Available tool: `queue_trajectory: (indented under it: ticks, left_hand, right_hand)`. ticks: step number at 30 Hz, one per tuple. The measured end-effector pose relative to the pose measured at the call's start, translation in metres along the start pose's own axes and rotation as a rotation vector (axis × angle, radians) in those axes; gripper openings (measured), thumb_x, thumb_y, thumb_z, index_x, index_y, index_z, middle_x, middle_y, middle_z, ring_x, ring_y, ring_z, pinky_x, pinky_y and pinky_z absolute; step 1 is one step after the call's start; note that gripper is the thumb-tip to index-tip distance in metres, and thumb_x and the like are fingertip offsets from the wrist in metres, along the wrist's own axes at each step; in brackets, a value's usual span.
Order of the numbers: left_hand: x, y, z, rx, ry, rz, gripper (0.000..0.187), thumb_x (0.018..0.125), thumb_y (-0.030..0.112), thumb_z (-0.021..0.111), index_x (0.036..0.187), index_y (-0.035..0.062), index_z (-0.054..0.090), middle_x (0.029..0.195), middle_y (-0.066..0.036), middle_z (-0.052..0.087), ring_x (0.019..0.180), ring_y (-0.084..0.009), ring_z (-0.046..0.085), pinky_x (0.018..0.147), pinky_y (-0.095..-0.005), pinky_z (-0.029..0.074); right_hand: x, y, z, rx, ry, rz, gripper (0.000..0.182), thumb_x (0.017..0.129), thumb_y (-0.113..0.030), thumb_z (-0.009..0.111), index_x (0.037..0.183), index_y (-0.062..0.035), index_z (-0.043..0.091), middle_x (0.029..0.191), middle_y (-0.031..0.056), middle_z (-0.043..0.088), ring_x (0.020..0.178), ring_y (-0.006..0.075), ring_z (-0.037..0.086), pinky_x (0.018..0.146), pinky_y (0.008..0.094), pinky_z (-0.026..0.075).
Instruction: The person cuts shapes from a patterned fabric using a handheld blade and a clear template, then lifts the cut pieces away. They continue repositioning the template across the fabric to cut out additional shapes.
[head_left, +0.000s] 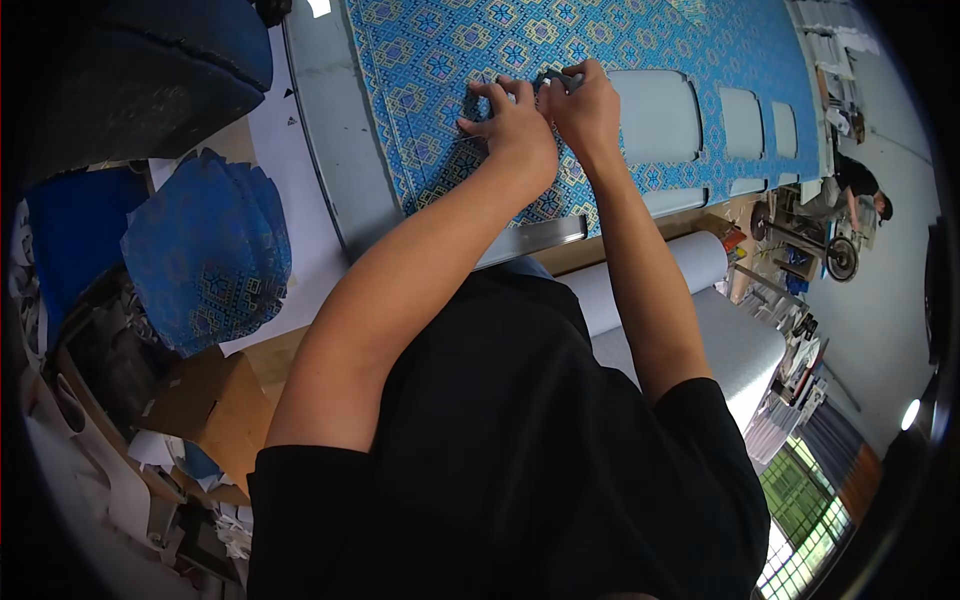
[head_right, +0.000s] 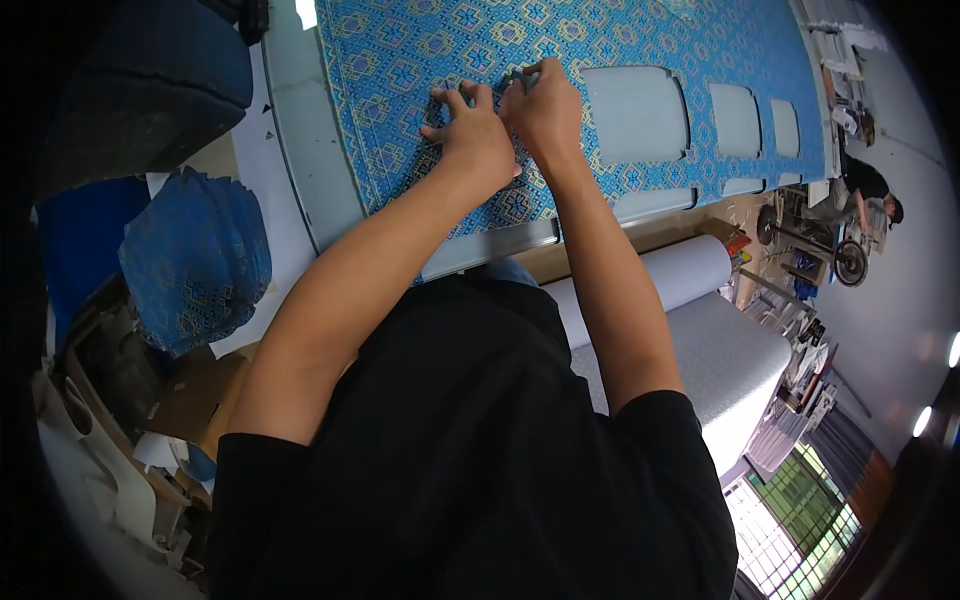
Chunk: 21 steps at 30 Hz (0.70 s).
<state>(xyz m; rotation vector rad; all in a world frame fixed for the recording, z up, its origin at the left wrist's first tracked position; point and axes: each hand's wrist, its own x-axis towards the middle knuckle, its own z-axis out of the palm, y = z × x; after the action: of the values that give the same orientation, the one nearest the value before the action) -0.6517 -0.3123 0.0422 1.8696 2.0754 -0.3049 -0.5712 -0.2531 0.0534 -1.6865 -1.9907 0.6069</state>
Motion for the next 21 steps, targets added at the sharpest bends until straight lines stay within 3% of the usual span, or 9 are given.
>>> queue_trajectory:
  ticks: [7,9,13,15,19,21]
  left_hand:
    - [0.0,-0.003,-0.011,0.005,-0.06,0.022,0.075,0.084,0.057,0.078,0.143,0.012,0.062,0.158,-0.025,0.021,0.139,-0.0638,0.022,0.093,-0.0742,0.052]
    - [-0.004,-0.007,-0.024,-0.022,-0.187,0.093,0.064,0.089,0.02,0.074,0.148,0.0032,0.054,0.159,-0.029,0.019,0.138,-0.0665,0.024,0.094,-0.078,0.049]
    - [-0.003,-0.004,-0.014,-0.05,-0.143,0.063,0.06,0.088,0.02,0.074,0.143,0.0024,0.059,0.16,-0.028,0.019,0.138,-0.0664,0.023,0.096,-0.0786,0.047]
    - [-0.001,0.0,-0.005,-0.029,-0.067,-0.004,0.078,0.081,0.054,0.082,0.144,0.0111,0.061,0.159,-0.023,0.023,0.141,-0.0623,0.021,0.098,-0.0762,0.047]
    - [-0.003,0.001,-0.014,-0.035,-0.153,-0.031,0.087,0.079,0.049,0.086,0.152,0.016,0.052,0.161,-0.022,0.023,0.143,-0.0608,0.022,0.099,-0.0764,0.046]
    - [-0.008,0.002,-0.01,-0.19,0.009,-0.053,0.098,0.077,0.041,0.09,0.159,0.0239,0.04,0.163,-0.023,0.024,0.146,-0.0603,0.02,0.101,-0.0758,0.045]
  right_hand:
    - [0.002,-0.002,0.01,-0.068,0.073,0.013,0.029,0.088,-0.019,0.074,0.104,0.0023,0.064,0.087,0.0278,0.073,0.08,0.0433,0.073,0.068,0.0463,0.058]
    - [0.002,0.0,0.014,-0.049,0.09,0.01,0.029,0.088,-0.02,0.074,0.105,0.0017,0.064,0.087,0.0271,0.073,0.08,0.043,0.073,0.068,0.0463,0.058]
    - [0.002,0.001,0.016,-0.061,0.127,0.002,0.028,0.09,-0.021,0.074,0.105,0.0007,0.064,0.086,0.0247,0.074,0.079,0.0421,0.073,0.068,0.0469,0.057]
    - [0.003,0.002,0.016,-0.061,0.133,-0.009,0.027,0.09,-0.02,0.073,0.105,0.0006,0.064,0.086,0.024,0.074,0.079,0.0418,0.073,0.069,0.047,0.057]
    - [0.014,0.017,0.004,-0.016,0.038,-0.033,0.027,0.09,-0.021,0.074,0.106,-0.0014,0.065,0.089,0.0231,0.074,0.08,0.0414,0.073,0.071,0.0462,0.057]
    - [0.028,0.03,-0.004,0.009,-0.049,-0.063,0.028,0.089,-0.021,0.076,0.106,-0.0021,0.065,0.09,0.0227,0.074,0.081,0.0407,0.073,0.071,0.0454,0.057]
